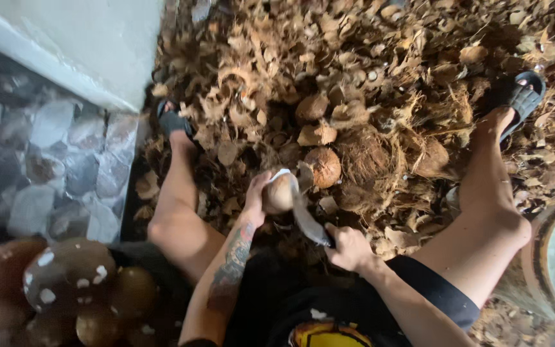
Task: The person sits on the ground and uses a machete to peel the husk off coconuts. They repeatedly strike the coconut to remove the fibrous outer layer, occasionally pouring coconut water into a bucket and placing the peeled coconut into a pile.
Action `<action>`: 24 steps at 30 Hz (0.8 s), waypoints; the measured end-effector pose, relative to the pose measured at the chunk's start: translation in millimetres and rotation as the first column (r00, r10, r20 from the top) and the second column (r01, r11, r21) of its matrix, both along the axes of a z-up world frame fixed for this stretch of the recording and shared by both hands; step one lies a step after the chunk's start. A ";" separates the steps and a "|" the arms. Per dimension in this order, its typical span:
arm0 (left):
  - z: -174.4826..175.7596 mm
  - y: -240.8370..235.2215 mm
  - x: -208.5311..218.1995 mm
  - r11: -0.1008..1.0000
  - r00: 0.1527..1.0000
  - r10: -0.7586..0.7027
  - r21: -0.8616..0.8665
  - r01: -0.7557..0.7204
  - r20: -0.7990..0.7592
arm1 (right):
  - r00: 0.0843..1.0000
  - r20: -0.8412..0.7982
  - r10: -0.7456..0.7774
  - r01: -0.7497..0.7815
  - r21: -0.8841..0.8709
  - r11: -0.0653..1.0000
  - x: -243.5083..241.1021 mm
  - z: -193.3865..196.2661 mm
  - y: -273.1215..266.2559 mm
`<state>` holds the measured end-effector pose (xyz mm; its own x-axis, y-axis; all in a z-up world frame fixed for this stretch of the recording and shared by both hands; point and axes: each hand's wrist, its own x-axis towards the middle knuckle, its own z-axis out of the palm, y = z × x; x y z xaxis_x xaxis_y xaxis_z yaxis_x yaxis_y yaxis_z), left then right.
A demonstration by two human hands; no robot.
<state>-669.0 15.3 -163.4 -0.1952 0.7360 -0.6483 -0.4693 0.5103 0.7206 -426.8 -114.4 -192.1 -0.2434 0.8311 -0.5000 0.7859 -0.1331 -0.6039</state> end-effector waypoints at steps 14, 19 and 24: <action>-8.6 -5.5 -23.4 0.975 0.866 0.196 -0.189 -0.121 0.460 | 0.891 -0.364 -0.273 0.373 0.241 0.896 -3.7 93.0 3.0; 2.8 -4.7 -16.7 0.973 0.865 -0.081 -0.147 0.176 0.496 | 0.885 -0.447 0.126 0.198 0.609 0.768 -3.5 122.1 -6.2; -1.3 -5.1 -1.8 0.975 0.827 0.174 -0.212 -0.068 0.534 | 0.957 -0.198 0.210 -0.026 0.665 0.747 -5.5 51.6 -2.9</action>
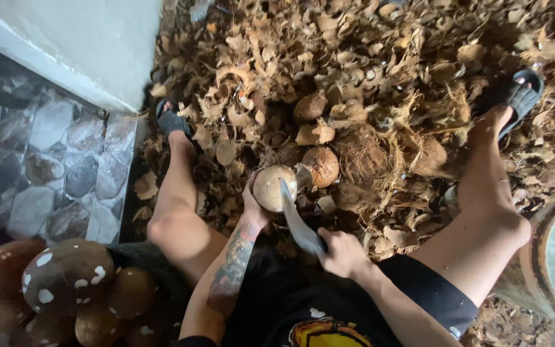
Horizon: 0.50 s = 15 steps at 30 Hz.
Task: The person sits on the ground and uses a machete to peel the husk off coconuts. They repeatedly strike the coconut to remove the fibrous outer layer, occasionally pouring coconut water into a bucket and placing the peeled coconut into a pile.
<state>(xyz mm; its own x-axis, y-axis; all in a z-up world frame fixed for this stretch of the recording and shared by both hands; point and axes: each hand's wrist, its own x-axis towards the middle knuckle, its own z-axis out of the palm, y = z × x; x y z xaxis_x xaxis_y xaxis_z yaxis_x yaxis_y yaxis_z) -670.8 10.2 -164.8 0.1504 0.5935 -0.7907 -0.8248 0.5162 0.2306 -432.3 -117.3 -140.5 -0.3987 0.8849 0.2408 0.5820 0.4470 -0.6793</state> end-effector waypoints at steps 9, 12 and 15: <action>1.4 -4.4 -21.7 0.986 0.994 -0.060 0.159 0.044 0.095 | 0.947 -0.206 -0.246 0.170 -0.327 0.930 4.9 53.5 -4.4; -18.3 -6.6 -22.8 0.993 0.994 -0.098 0.076 0.094 0.040 | 0.959 -0.253 -0.128 0.130 -0.011 0.991 10.2 17.7 -15.2; -20.3 -4.9 -16.2 0.988 0.990 -0.137 0.078 0.134 0.039 | 0.993 -0.118 -0.025 0.025 -0.007 1.000 4.9 0.2 -12.3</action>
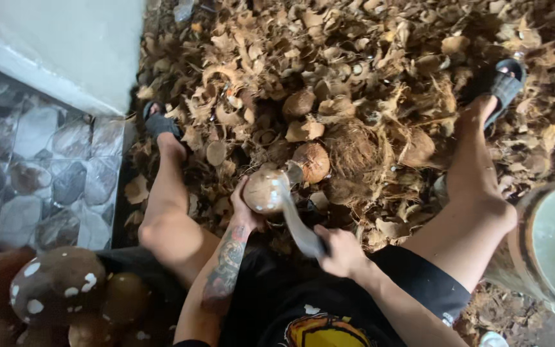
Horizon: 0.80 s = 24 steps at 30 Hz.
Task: The person sits on the ground and uses a machete to peel the husk off coconuts. They repeatedly strike the coconut to remove the fibrous outer layer, occasionally pouring coconut water into a bucket and placing the peeled coconut into a pile.
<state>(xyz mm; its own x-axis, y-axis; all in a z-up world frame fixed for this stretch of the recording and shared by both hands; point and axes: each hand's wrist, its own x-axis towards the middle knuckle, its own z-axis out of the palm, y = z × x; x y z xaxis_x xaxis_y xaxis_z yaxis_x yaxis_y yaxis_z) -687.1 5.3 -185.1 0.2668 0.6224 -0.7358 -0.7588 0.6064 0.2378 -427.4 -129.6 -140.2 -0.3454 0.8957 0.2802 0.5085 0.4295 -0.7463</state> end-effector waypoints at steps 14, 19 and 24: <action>21.0 8.2 6.7 0.980 0.970 -0.045 -0.198 -0.003 -0.240 | 0.996 0.079 0.045 -0.053 0.107 0.993 -6.5 29.3 8.6; 3.0 -5.5 4.6 0.984 0.988 0.153 -0.090 -0.153 -0.009 | 0.992 0.125 -0.006 0.069 -0.512 0.856 10.2 16.5 -0.4; -3.3 16.2 -0.6 0.974 0.974 0.224 -0.048 -0.222 0.023 | 0.965 0.214 -0.152 0.253 -0.604 0.756 10.6 38.3 43.7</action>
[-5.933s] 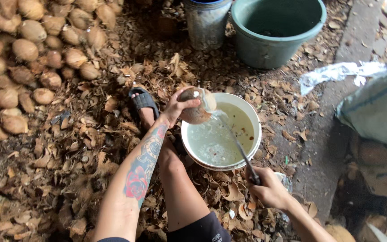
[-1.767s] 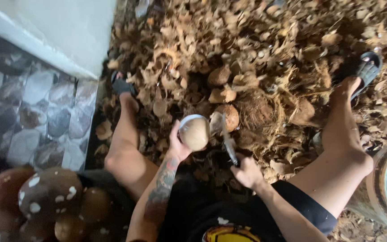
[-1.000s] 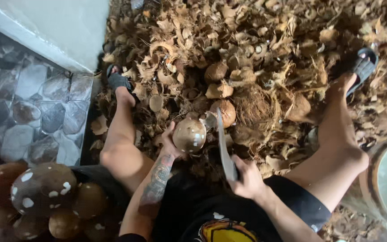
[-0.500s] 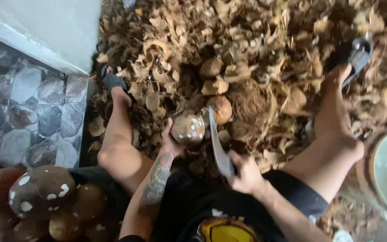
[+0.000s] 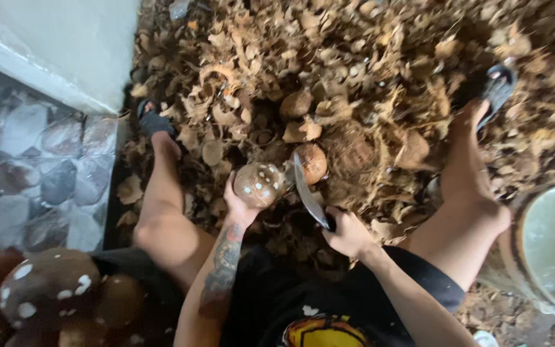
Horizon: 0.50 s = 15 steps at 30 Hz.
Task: The person sits on the ground and uses a machete to peel the husk off coconuts. They repeatedly strike the coconut to remove the fibrous outer layer, occasionally pouring coconut water into a bucket and placing the peeled coconut into a pile.
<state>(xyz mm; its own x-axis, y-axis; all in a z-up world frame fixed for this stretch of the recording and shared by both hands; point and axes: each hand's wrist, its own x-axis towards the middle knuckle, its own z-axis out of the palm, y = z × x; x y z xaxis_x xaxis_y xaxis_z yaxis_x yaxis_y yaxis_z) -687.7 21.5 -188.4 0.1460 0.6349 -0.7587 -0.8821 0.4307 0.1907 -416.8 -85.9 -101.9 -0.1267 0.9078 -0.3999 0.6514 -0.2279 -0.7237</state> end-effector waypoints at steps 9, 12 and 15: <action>-14.8 1.5 1.1 0.979 0.931 -0.196 -0.120 0.167 -0.306 | 0.926 0.363 -0.102 0.099 0.029 0.995 -0.7 4.2 118.1; -17.4 3.7 6.0 0.974 0.918 -0.228 -0.095 0.208 -0.324 | 0.892 0.445 -0.082 0.001 0.180 0.984 0.7 -20.0 138.2; -9.8 4.3 9.7 0.969 0.890 -0.248 -0.110 0.222 -0.384 | 0.812 0.579 -0.075 -0.094 0.257 0.962 0.4 -52.2 152.6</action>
